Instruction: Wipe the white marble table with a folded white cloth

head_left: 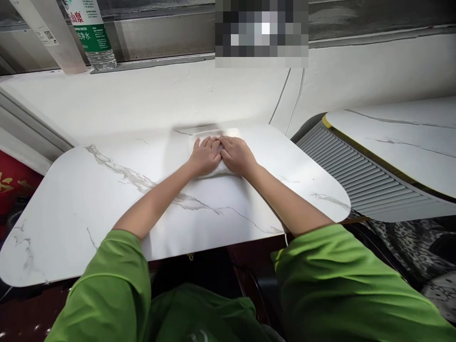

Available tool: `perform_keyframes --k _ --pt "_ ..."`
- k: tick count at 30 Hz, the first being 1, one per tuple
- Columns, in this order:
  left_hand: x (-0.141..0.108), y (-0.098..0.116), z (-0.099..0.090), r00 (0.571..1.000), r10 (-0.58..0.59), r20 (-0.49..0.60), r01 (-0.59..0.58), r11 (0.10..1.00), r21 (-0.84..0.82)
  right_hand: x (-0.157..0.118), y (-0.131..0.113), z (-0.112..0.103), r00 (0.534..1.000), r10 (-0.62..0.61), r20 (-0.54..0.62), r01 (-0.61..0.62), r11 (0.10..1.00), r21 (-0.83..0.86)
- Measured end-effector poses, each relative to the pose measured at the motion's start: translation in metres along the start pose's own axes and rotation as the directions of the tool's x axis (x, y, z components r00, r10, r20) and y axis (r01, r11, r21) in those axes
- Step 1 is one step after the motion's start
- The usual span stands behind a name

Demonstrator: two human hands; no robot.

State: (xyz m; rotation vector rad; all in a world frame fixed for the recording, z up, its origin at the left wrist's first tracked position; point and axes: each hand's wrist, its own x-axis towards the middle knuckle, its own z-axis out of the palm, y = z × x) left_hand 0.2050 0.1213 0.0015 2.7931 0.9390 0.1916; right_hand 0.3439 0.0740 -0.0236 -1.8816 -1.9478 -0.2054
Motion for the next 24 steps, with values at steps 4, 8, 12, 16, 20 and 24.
perform_keyframes --k 4,8,12,16,20,24 --pt "-0.061 0.019 0.0 0.996 0.094 0.007 -0.094 0.996 -0.007 -0.057 -0.036 -0.022 0.999 -0.019 0.033 0.02 0.999 -0.036" --pt "-0.121 0.034 -0.003 0.985 0.168 0.024 -0.169 0.985 0.021 -0.109 -0.071 -0.044 0.995 -0.09 0.049 0.093 0.994 -0.059" --pt "-0.16 0.041 -0.006 0.983 0.179 0.039 -0.181 0.982 0.055 -0.134 -0.093 -0.052 0.985 -0.169 0.022 0.17 0.984 -0.058" --pt "-0.16 0.04 -0.011 0.995 0.075 0.069 -0.076 0.997 0.011 -0.125 -0.098 -0.046 0.985 -0.171 0.028 0.172 0.985 -0.007" --pt "-0.122 0.024 -0.014 0.994 -0.087 0.066 0.089 0.995 -0.035 -0.082 -0.089 -0.031 0.991 -0.12 0.063 0.116 0.991 0.062" --pt "-0.065 -0.014 -0.013 0.99 -0.138 0.006 0.138 0.99 -0.035 -0.019 -0.068 -0.009 0.993 -0.084 0.087 0.075 0.991 0.107"
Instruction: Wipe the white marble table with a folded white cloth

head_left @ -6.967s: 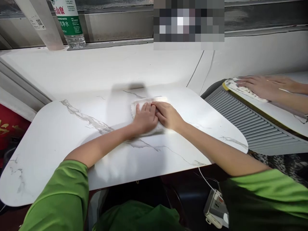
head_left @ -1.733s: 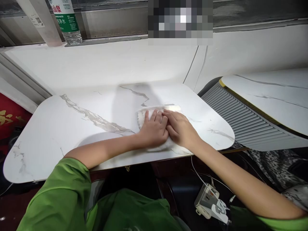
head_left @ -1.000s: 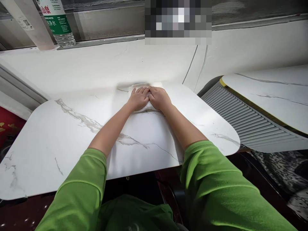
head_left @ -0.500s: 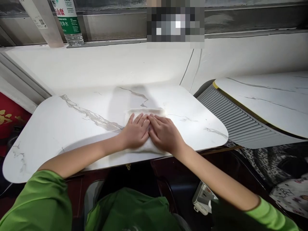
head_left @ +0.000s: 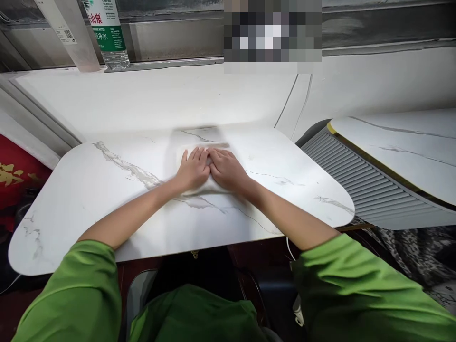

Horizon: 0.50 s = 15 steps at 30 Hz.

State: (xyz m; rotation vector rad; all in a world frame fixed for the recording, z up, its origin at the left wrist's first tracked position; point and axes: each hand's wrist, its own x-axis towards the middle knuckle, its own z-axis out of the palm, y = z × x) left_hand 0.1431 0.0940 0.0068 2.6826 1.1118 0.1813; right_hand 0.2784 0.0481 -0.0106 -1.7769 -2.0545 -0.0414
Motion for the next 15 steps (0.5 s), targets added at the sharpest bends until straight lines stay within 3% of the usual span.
perform_keyframes --k 4,7,11,15 --pt "0.055 -0.032 -0.003 0.998 -0.01 -0.068 0.008 1.0 -0.03 0.058 0.025 0.016 0.998 0.064 -0.017 -0.064 0.998 0.01" --pt "0.078 -0.044 -0.007 0.994 -0.039 -0.099 0.033 0.998 -0.06 0.084 0.036 0.024 0.995 0.092 -0.028 -0.092 0.996 0.003" --pt "0.087 -0.047 -0.009 0.997 -0.038 -0.069 0.036 0.999 -0.027 0.095 0.045 0.029 0.997 0.08 0.008 -0.08 0.997 -0.018" --pt "0.083 -0.047 -0.004 1.0 -0.009 -0.028 0.01 0.999 0.032 0.089 0.05 0.03 0.998 0.048 0.033 -0.048 0.999 -0.018"
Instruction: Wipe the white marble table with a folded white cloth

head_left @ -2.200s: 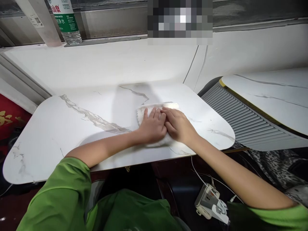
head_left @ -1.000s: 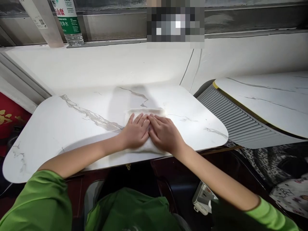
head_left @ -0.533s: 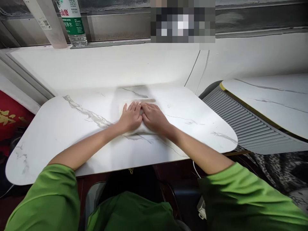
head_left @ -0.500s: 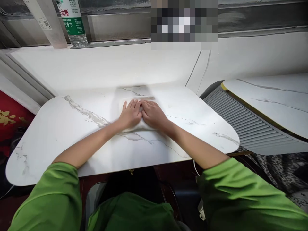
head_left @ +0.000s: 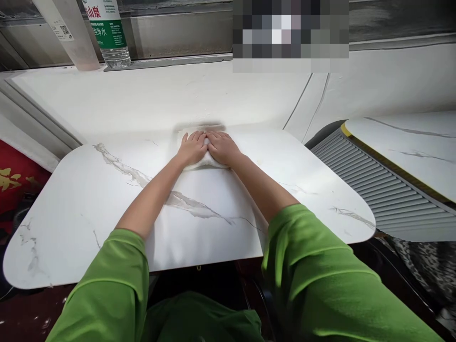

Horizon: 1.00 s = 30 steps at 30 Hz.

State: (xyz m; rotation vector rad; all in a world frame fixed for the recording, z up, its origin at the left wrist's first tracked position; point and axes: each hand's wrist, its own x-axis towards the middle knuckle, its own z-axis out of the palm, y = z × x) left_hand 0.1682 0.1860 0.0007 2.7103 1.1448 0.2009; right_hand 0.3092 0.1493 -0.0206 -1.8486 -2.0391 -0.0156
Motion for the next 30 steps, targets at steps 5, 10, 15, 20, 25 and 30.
perform_keyframes --k 5,10,15,20,25,30 --pt "-0.025 0.008 0.002 1.0 0.029 -0.004 -0.028 0.999 0.044 -0.029 -0.01 -0.004 0.999 -0.035 0.028 0.036 0.999 -0.038" --pt "-0.083 0.022 -0.004 0.99 0.133 0.043 -0.134 0.99 0.036 -0.089 -0.051 -0.015 0.999 -0.026 0.025 0.03 0.99 -0.139" --pt "-0.164 0.043 0.001 0.98 0.198 -0.018 -0.196 0.979 0.058 -0.16 -0.097 -0.026 0.996 -0.093 0.009 0.092 0.972 -0.214" --pt "-0.211 0.057 0.003 0.974 0.208 -0.088 -0.203 0.977 0.062 -0.194 -0.12 -0.032 0.983 -0.18 -0.038 0.169 0.966 -0.196" --pt "-0.205 0.053 -0.001 0.981 0.181 -0.067 -0.18 0.983 0.019 -0.182 -0.118 -0.031 0.986 -0.163 -0.034 0.155 0.974 -0.166" --pt "-0.167 0.032 -0.005 0.991 0.105 -0.078 -0.106 0.994 -0.006 -0.134 -0.103 -0.022 0.99 -0.144 0.012 0.144 0.983 -0.116"
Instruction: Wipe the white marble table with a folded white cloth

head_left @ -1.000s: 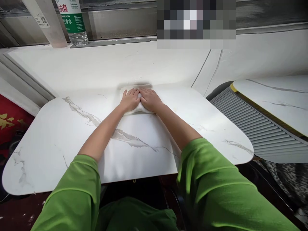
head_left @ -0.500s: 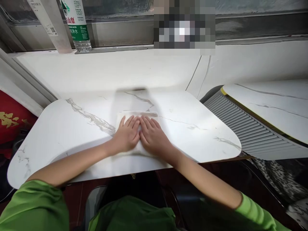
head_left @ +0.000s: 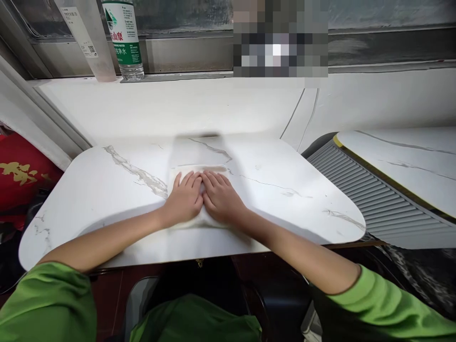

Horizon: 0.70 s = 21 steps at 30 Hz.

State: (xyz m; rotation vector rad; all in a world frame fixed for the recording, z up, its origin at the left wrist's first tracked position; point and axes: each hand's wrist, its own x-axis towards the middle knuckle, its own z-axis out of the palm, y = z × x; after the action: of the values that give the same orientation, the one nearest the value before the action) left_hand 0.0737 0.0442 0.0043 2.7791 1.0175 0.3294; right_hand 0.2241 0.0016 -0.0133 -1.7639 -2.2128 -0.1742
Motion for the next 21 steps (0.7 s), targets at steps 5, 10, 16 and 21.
perform_keyframes --k 5,10,16,21 --pt "0.06 -0.041 -0.002 0.995 -0.099 -0.021 0.098 0.995 -0.01 0.073 0.031 0.015 0.999 0.036 0.024 -0.037 0.997 0.061" --pt "0.113 -0.08 -0.001 0.993 -0.1 -0.06 0.097 0.994 -0.048 0.125 0.053 0.03 0.993 0.118 0.023 -0.12 0.988 0.101" --pt "0.127 -0.092 0.0 0.996 -0.078 -0.037 0.077 0.997 -0.021 0.133 0.056 0.036 0.988 0.155 0.01 -0.155 0.986 0.065" --pt "0.114 -0.082 0.0 0.996 -0.083 -0.021 0.083 0.997 -0.002 0.12 0.051 0.031 0.987 0.156 0.037 -0.157 0.987 0.023"
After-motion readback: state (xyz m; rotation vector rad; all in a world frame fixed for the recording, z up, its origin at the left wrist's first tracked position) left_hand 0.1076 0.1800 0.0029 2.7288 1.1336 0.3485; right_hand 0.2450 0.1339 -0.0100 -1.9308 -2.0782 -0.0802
